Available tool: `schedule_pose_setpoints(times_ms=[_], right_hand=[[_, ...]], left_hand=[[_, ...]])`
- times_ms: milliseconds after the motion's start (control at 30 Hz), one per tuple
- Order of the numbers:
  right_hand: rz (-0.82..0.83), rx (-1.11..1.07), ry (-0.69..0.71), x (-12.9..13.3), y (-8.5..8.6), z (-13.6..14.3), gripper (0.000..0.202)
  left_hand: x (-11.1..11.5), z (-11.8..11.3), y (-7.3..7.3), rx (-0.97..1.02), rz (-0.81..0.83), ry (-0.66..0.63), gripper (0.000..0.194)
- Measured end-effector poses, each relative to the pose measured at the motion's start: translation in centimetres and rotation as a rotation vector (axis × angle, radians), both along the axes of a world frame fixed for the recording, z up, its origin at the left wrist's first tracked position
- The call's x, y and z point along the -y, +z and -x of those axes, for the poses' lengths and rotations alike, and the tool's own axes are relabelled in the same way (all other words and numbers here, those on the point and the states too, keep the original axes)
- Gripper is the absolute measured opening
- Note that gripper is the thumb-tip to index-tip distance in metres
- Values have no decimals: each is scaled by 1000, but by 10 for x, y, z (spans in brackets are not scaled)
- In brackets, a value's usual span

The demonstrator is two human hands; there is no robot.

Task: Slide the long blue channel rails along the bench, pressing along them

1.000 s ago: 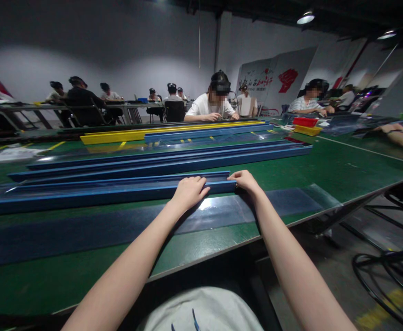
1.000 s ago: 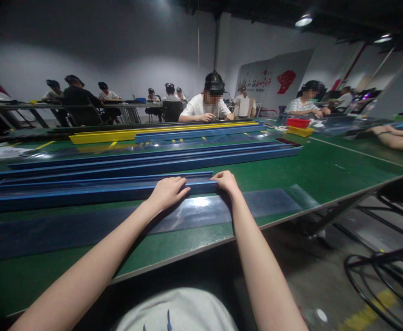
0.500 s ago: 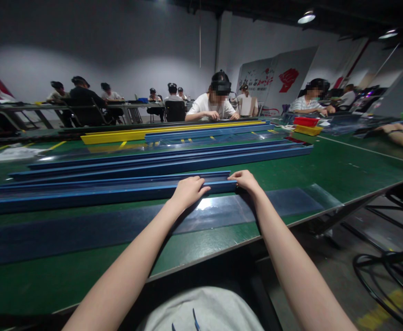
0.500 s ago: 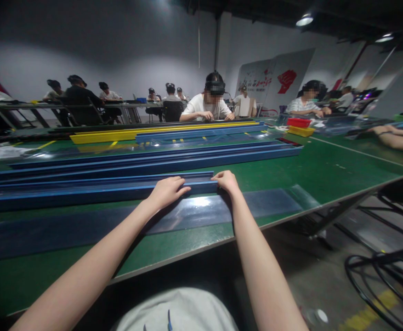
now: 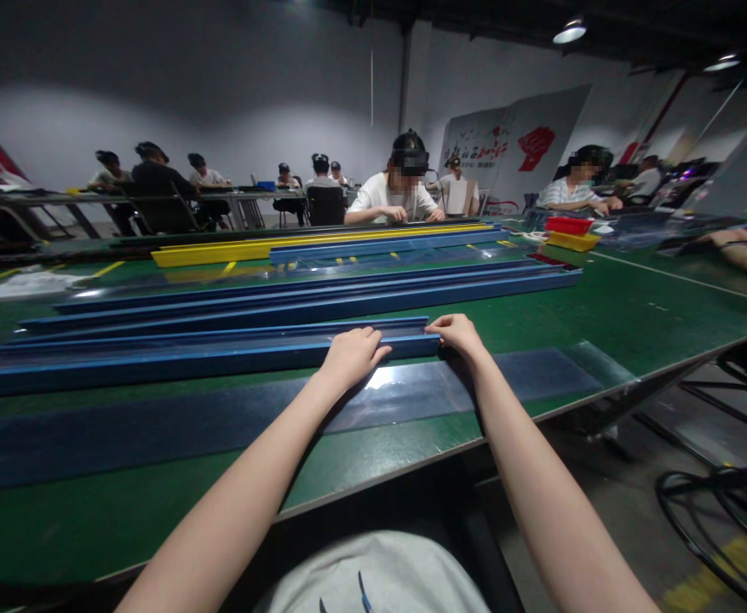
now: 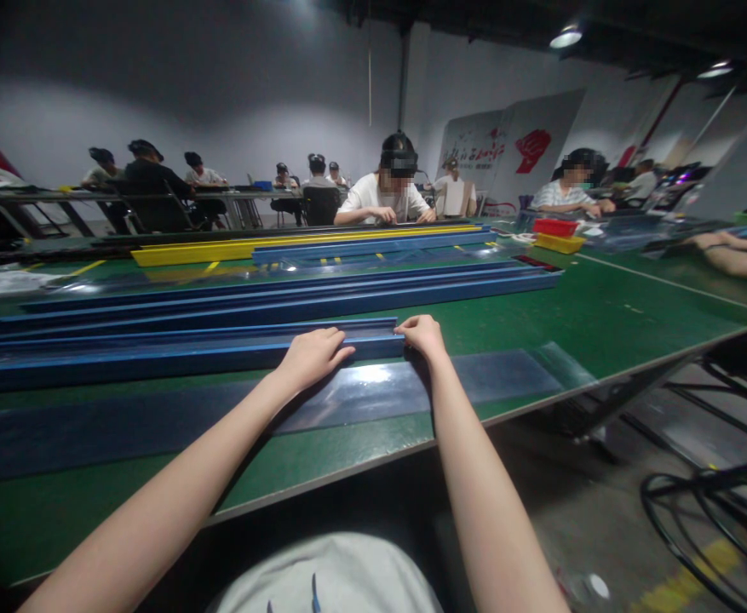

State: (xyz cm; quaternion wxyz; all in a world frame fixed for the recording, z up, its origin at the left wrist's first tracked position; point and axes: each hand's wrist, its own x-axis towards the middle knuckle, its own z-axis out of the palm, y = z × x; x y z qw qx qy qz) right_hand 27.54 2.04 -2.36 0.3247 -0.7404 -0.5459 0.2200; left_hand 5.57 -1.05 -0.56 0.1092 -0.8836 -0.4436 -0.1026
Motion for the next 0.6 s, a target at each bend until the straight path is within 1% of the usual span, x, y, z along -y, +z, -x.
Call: schedule_pose_setpoints(times_ms=[200,600], right_hand=[[-1,4,-23,0,-1,-3,14],[25,31,12,-2,-2,-2,16]], left_hand=[[-1,-1,-1,-6,-17,-3,31],[0,0,-1,4,-9,-11,30]])
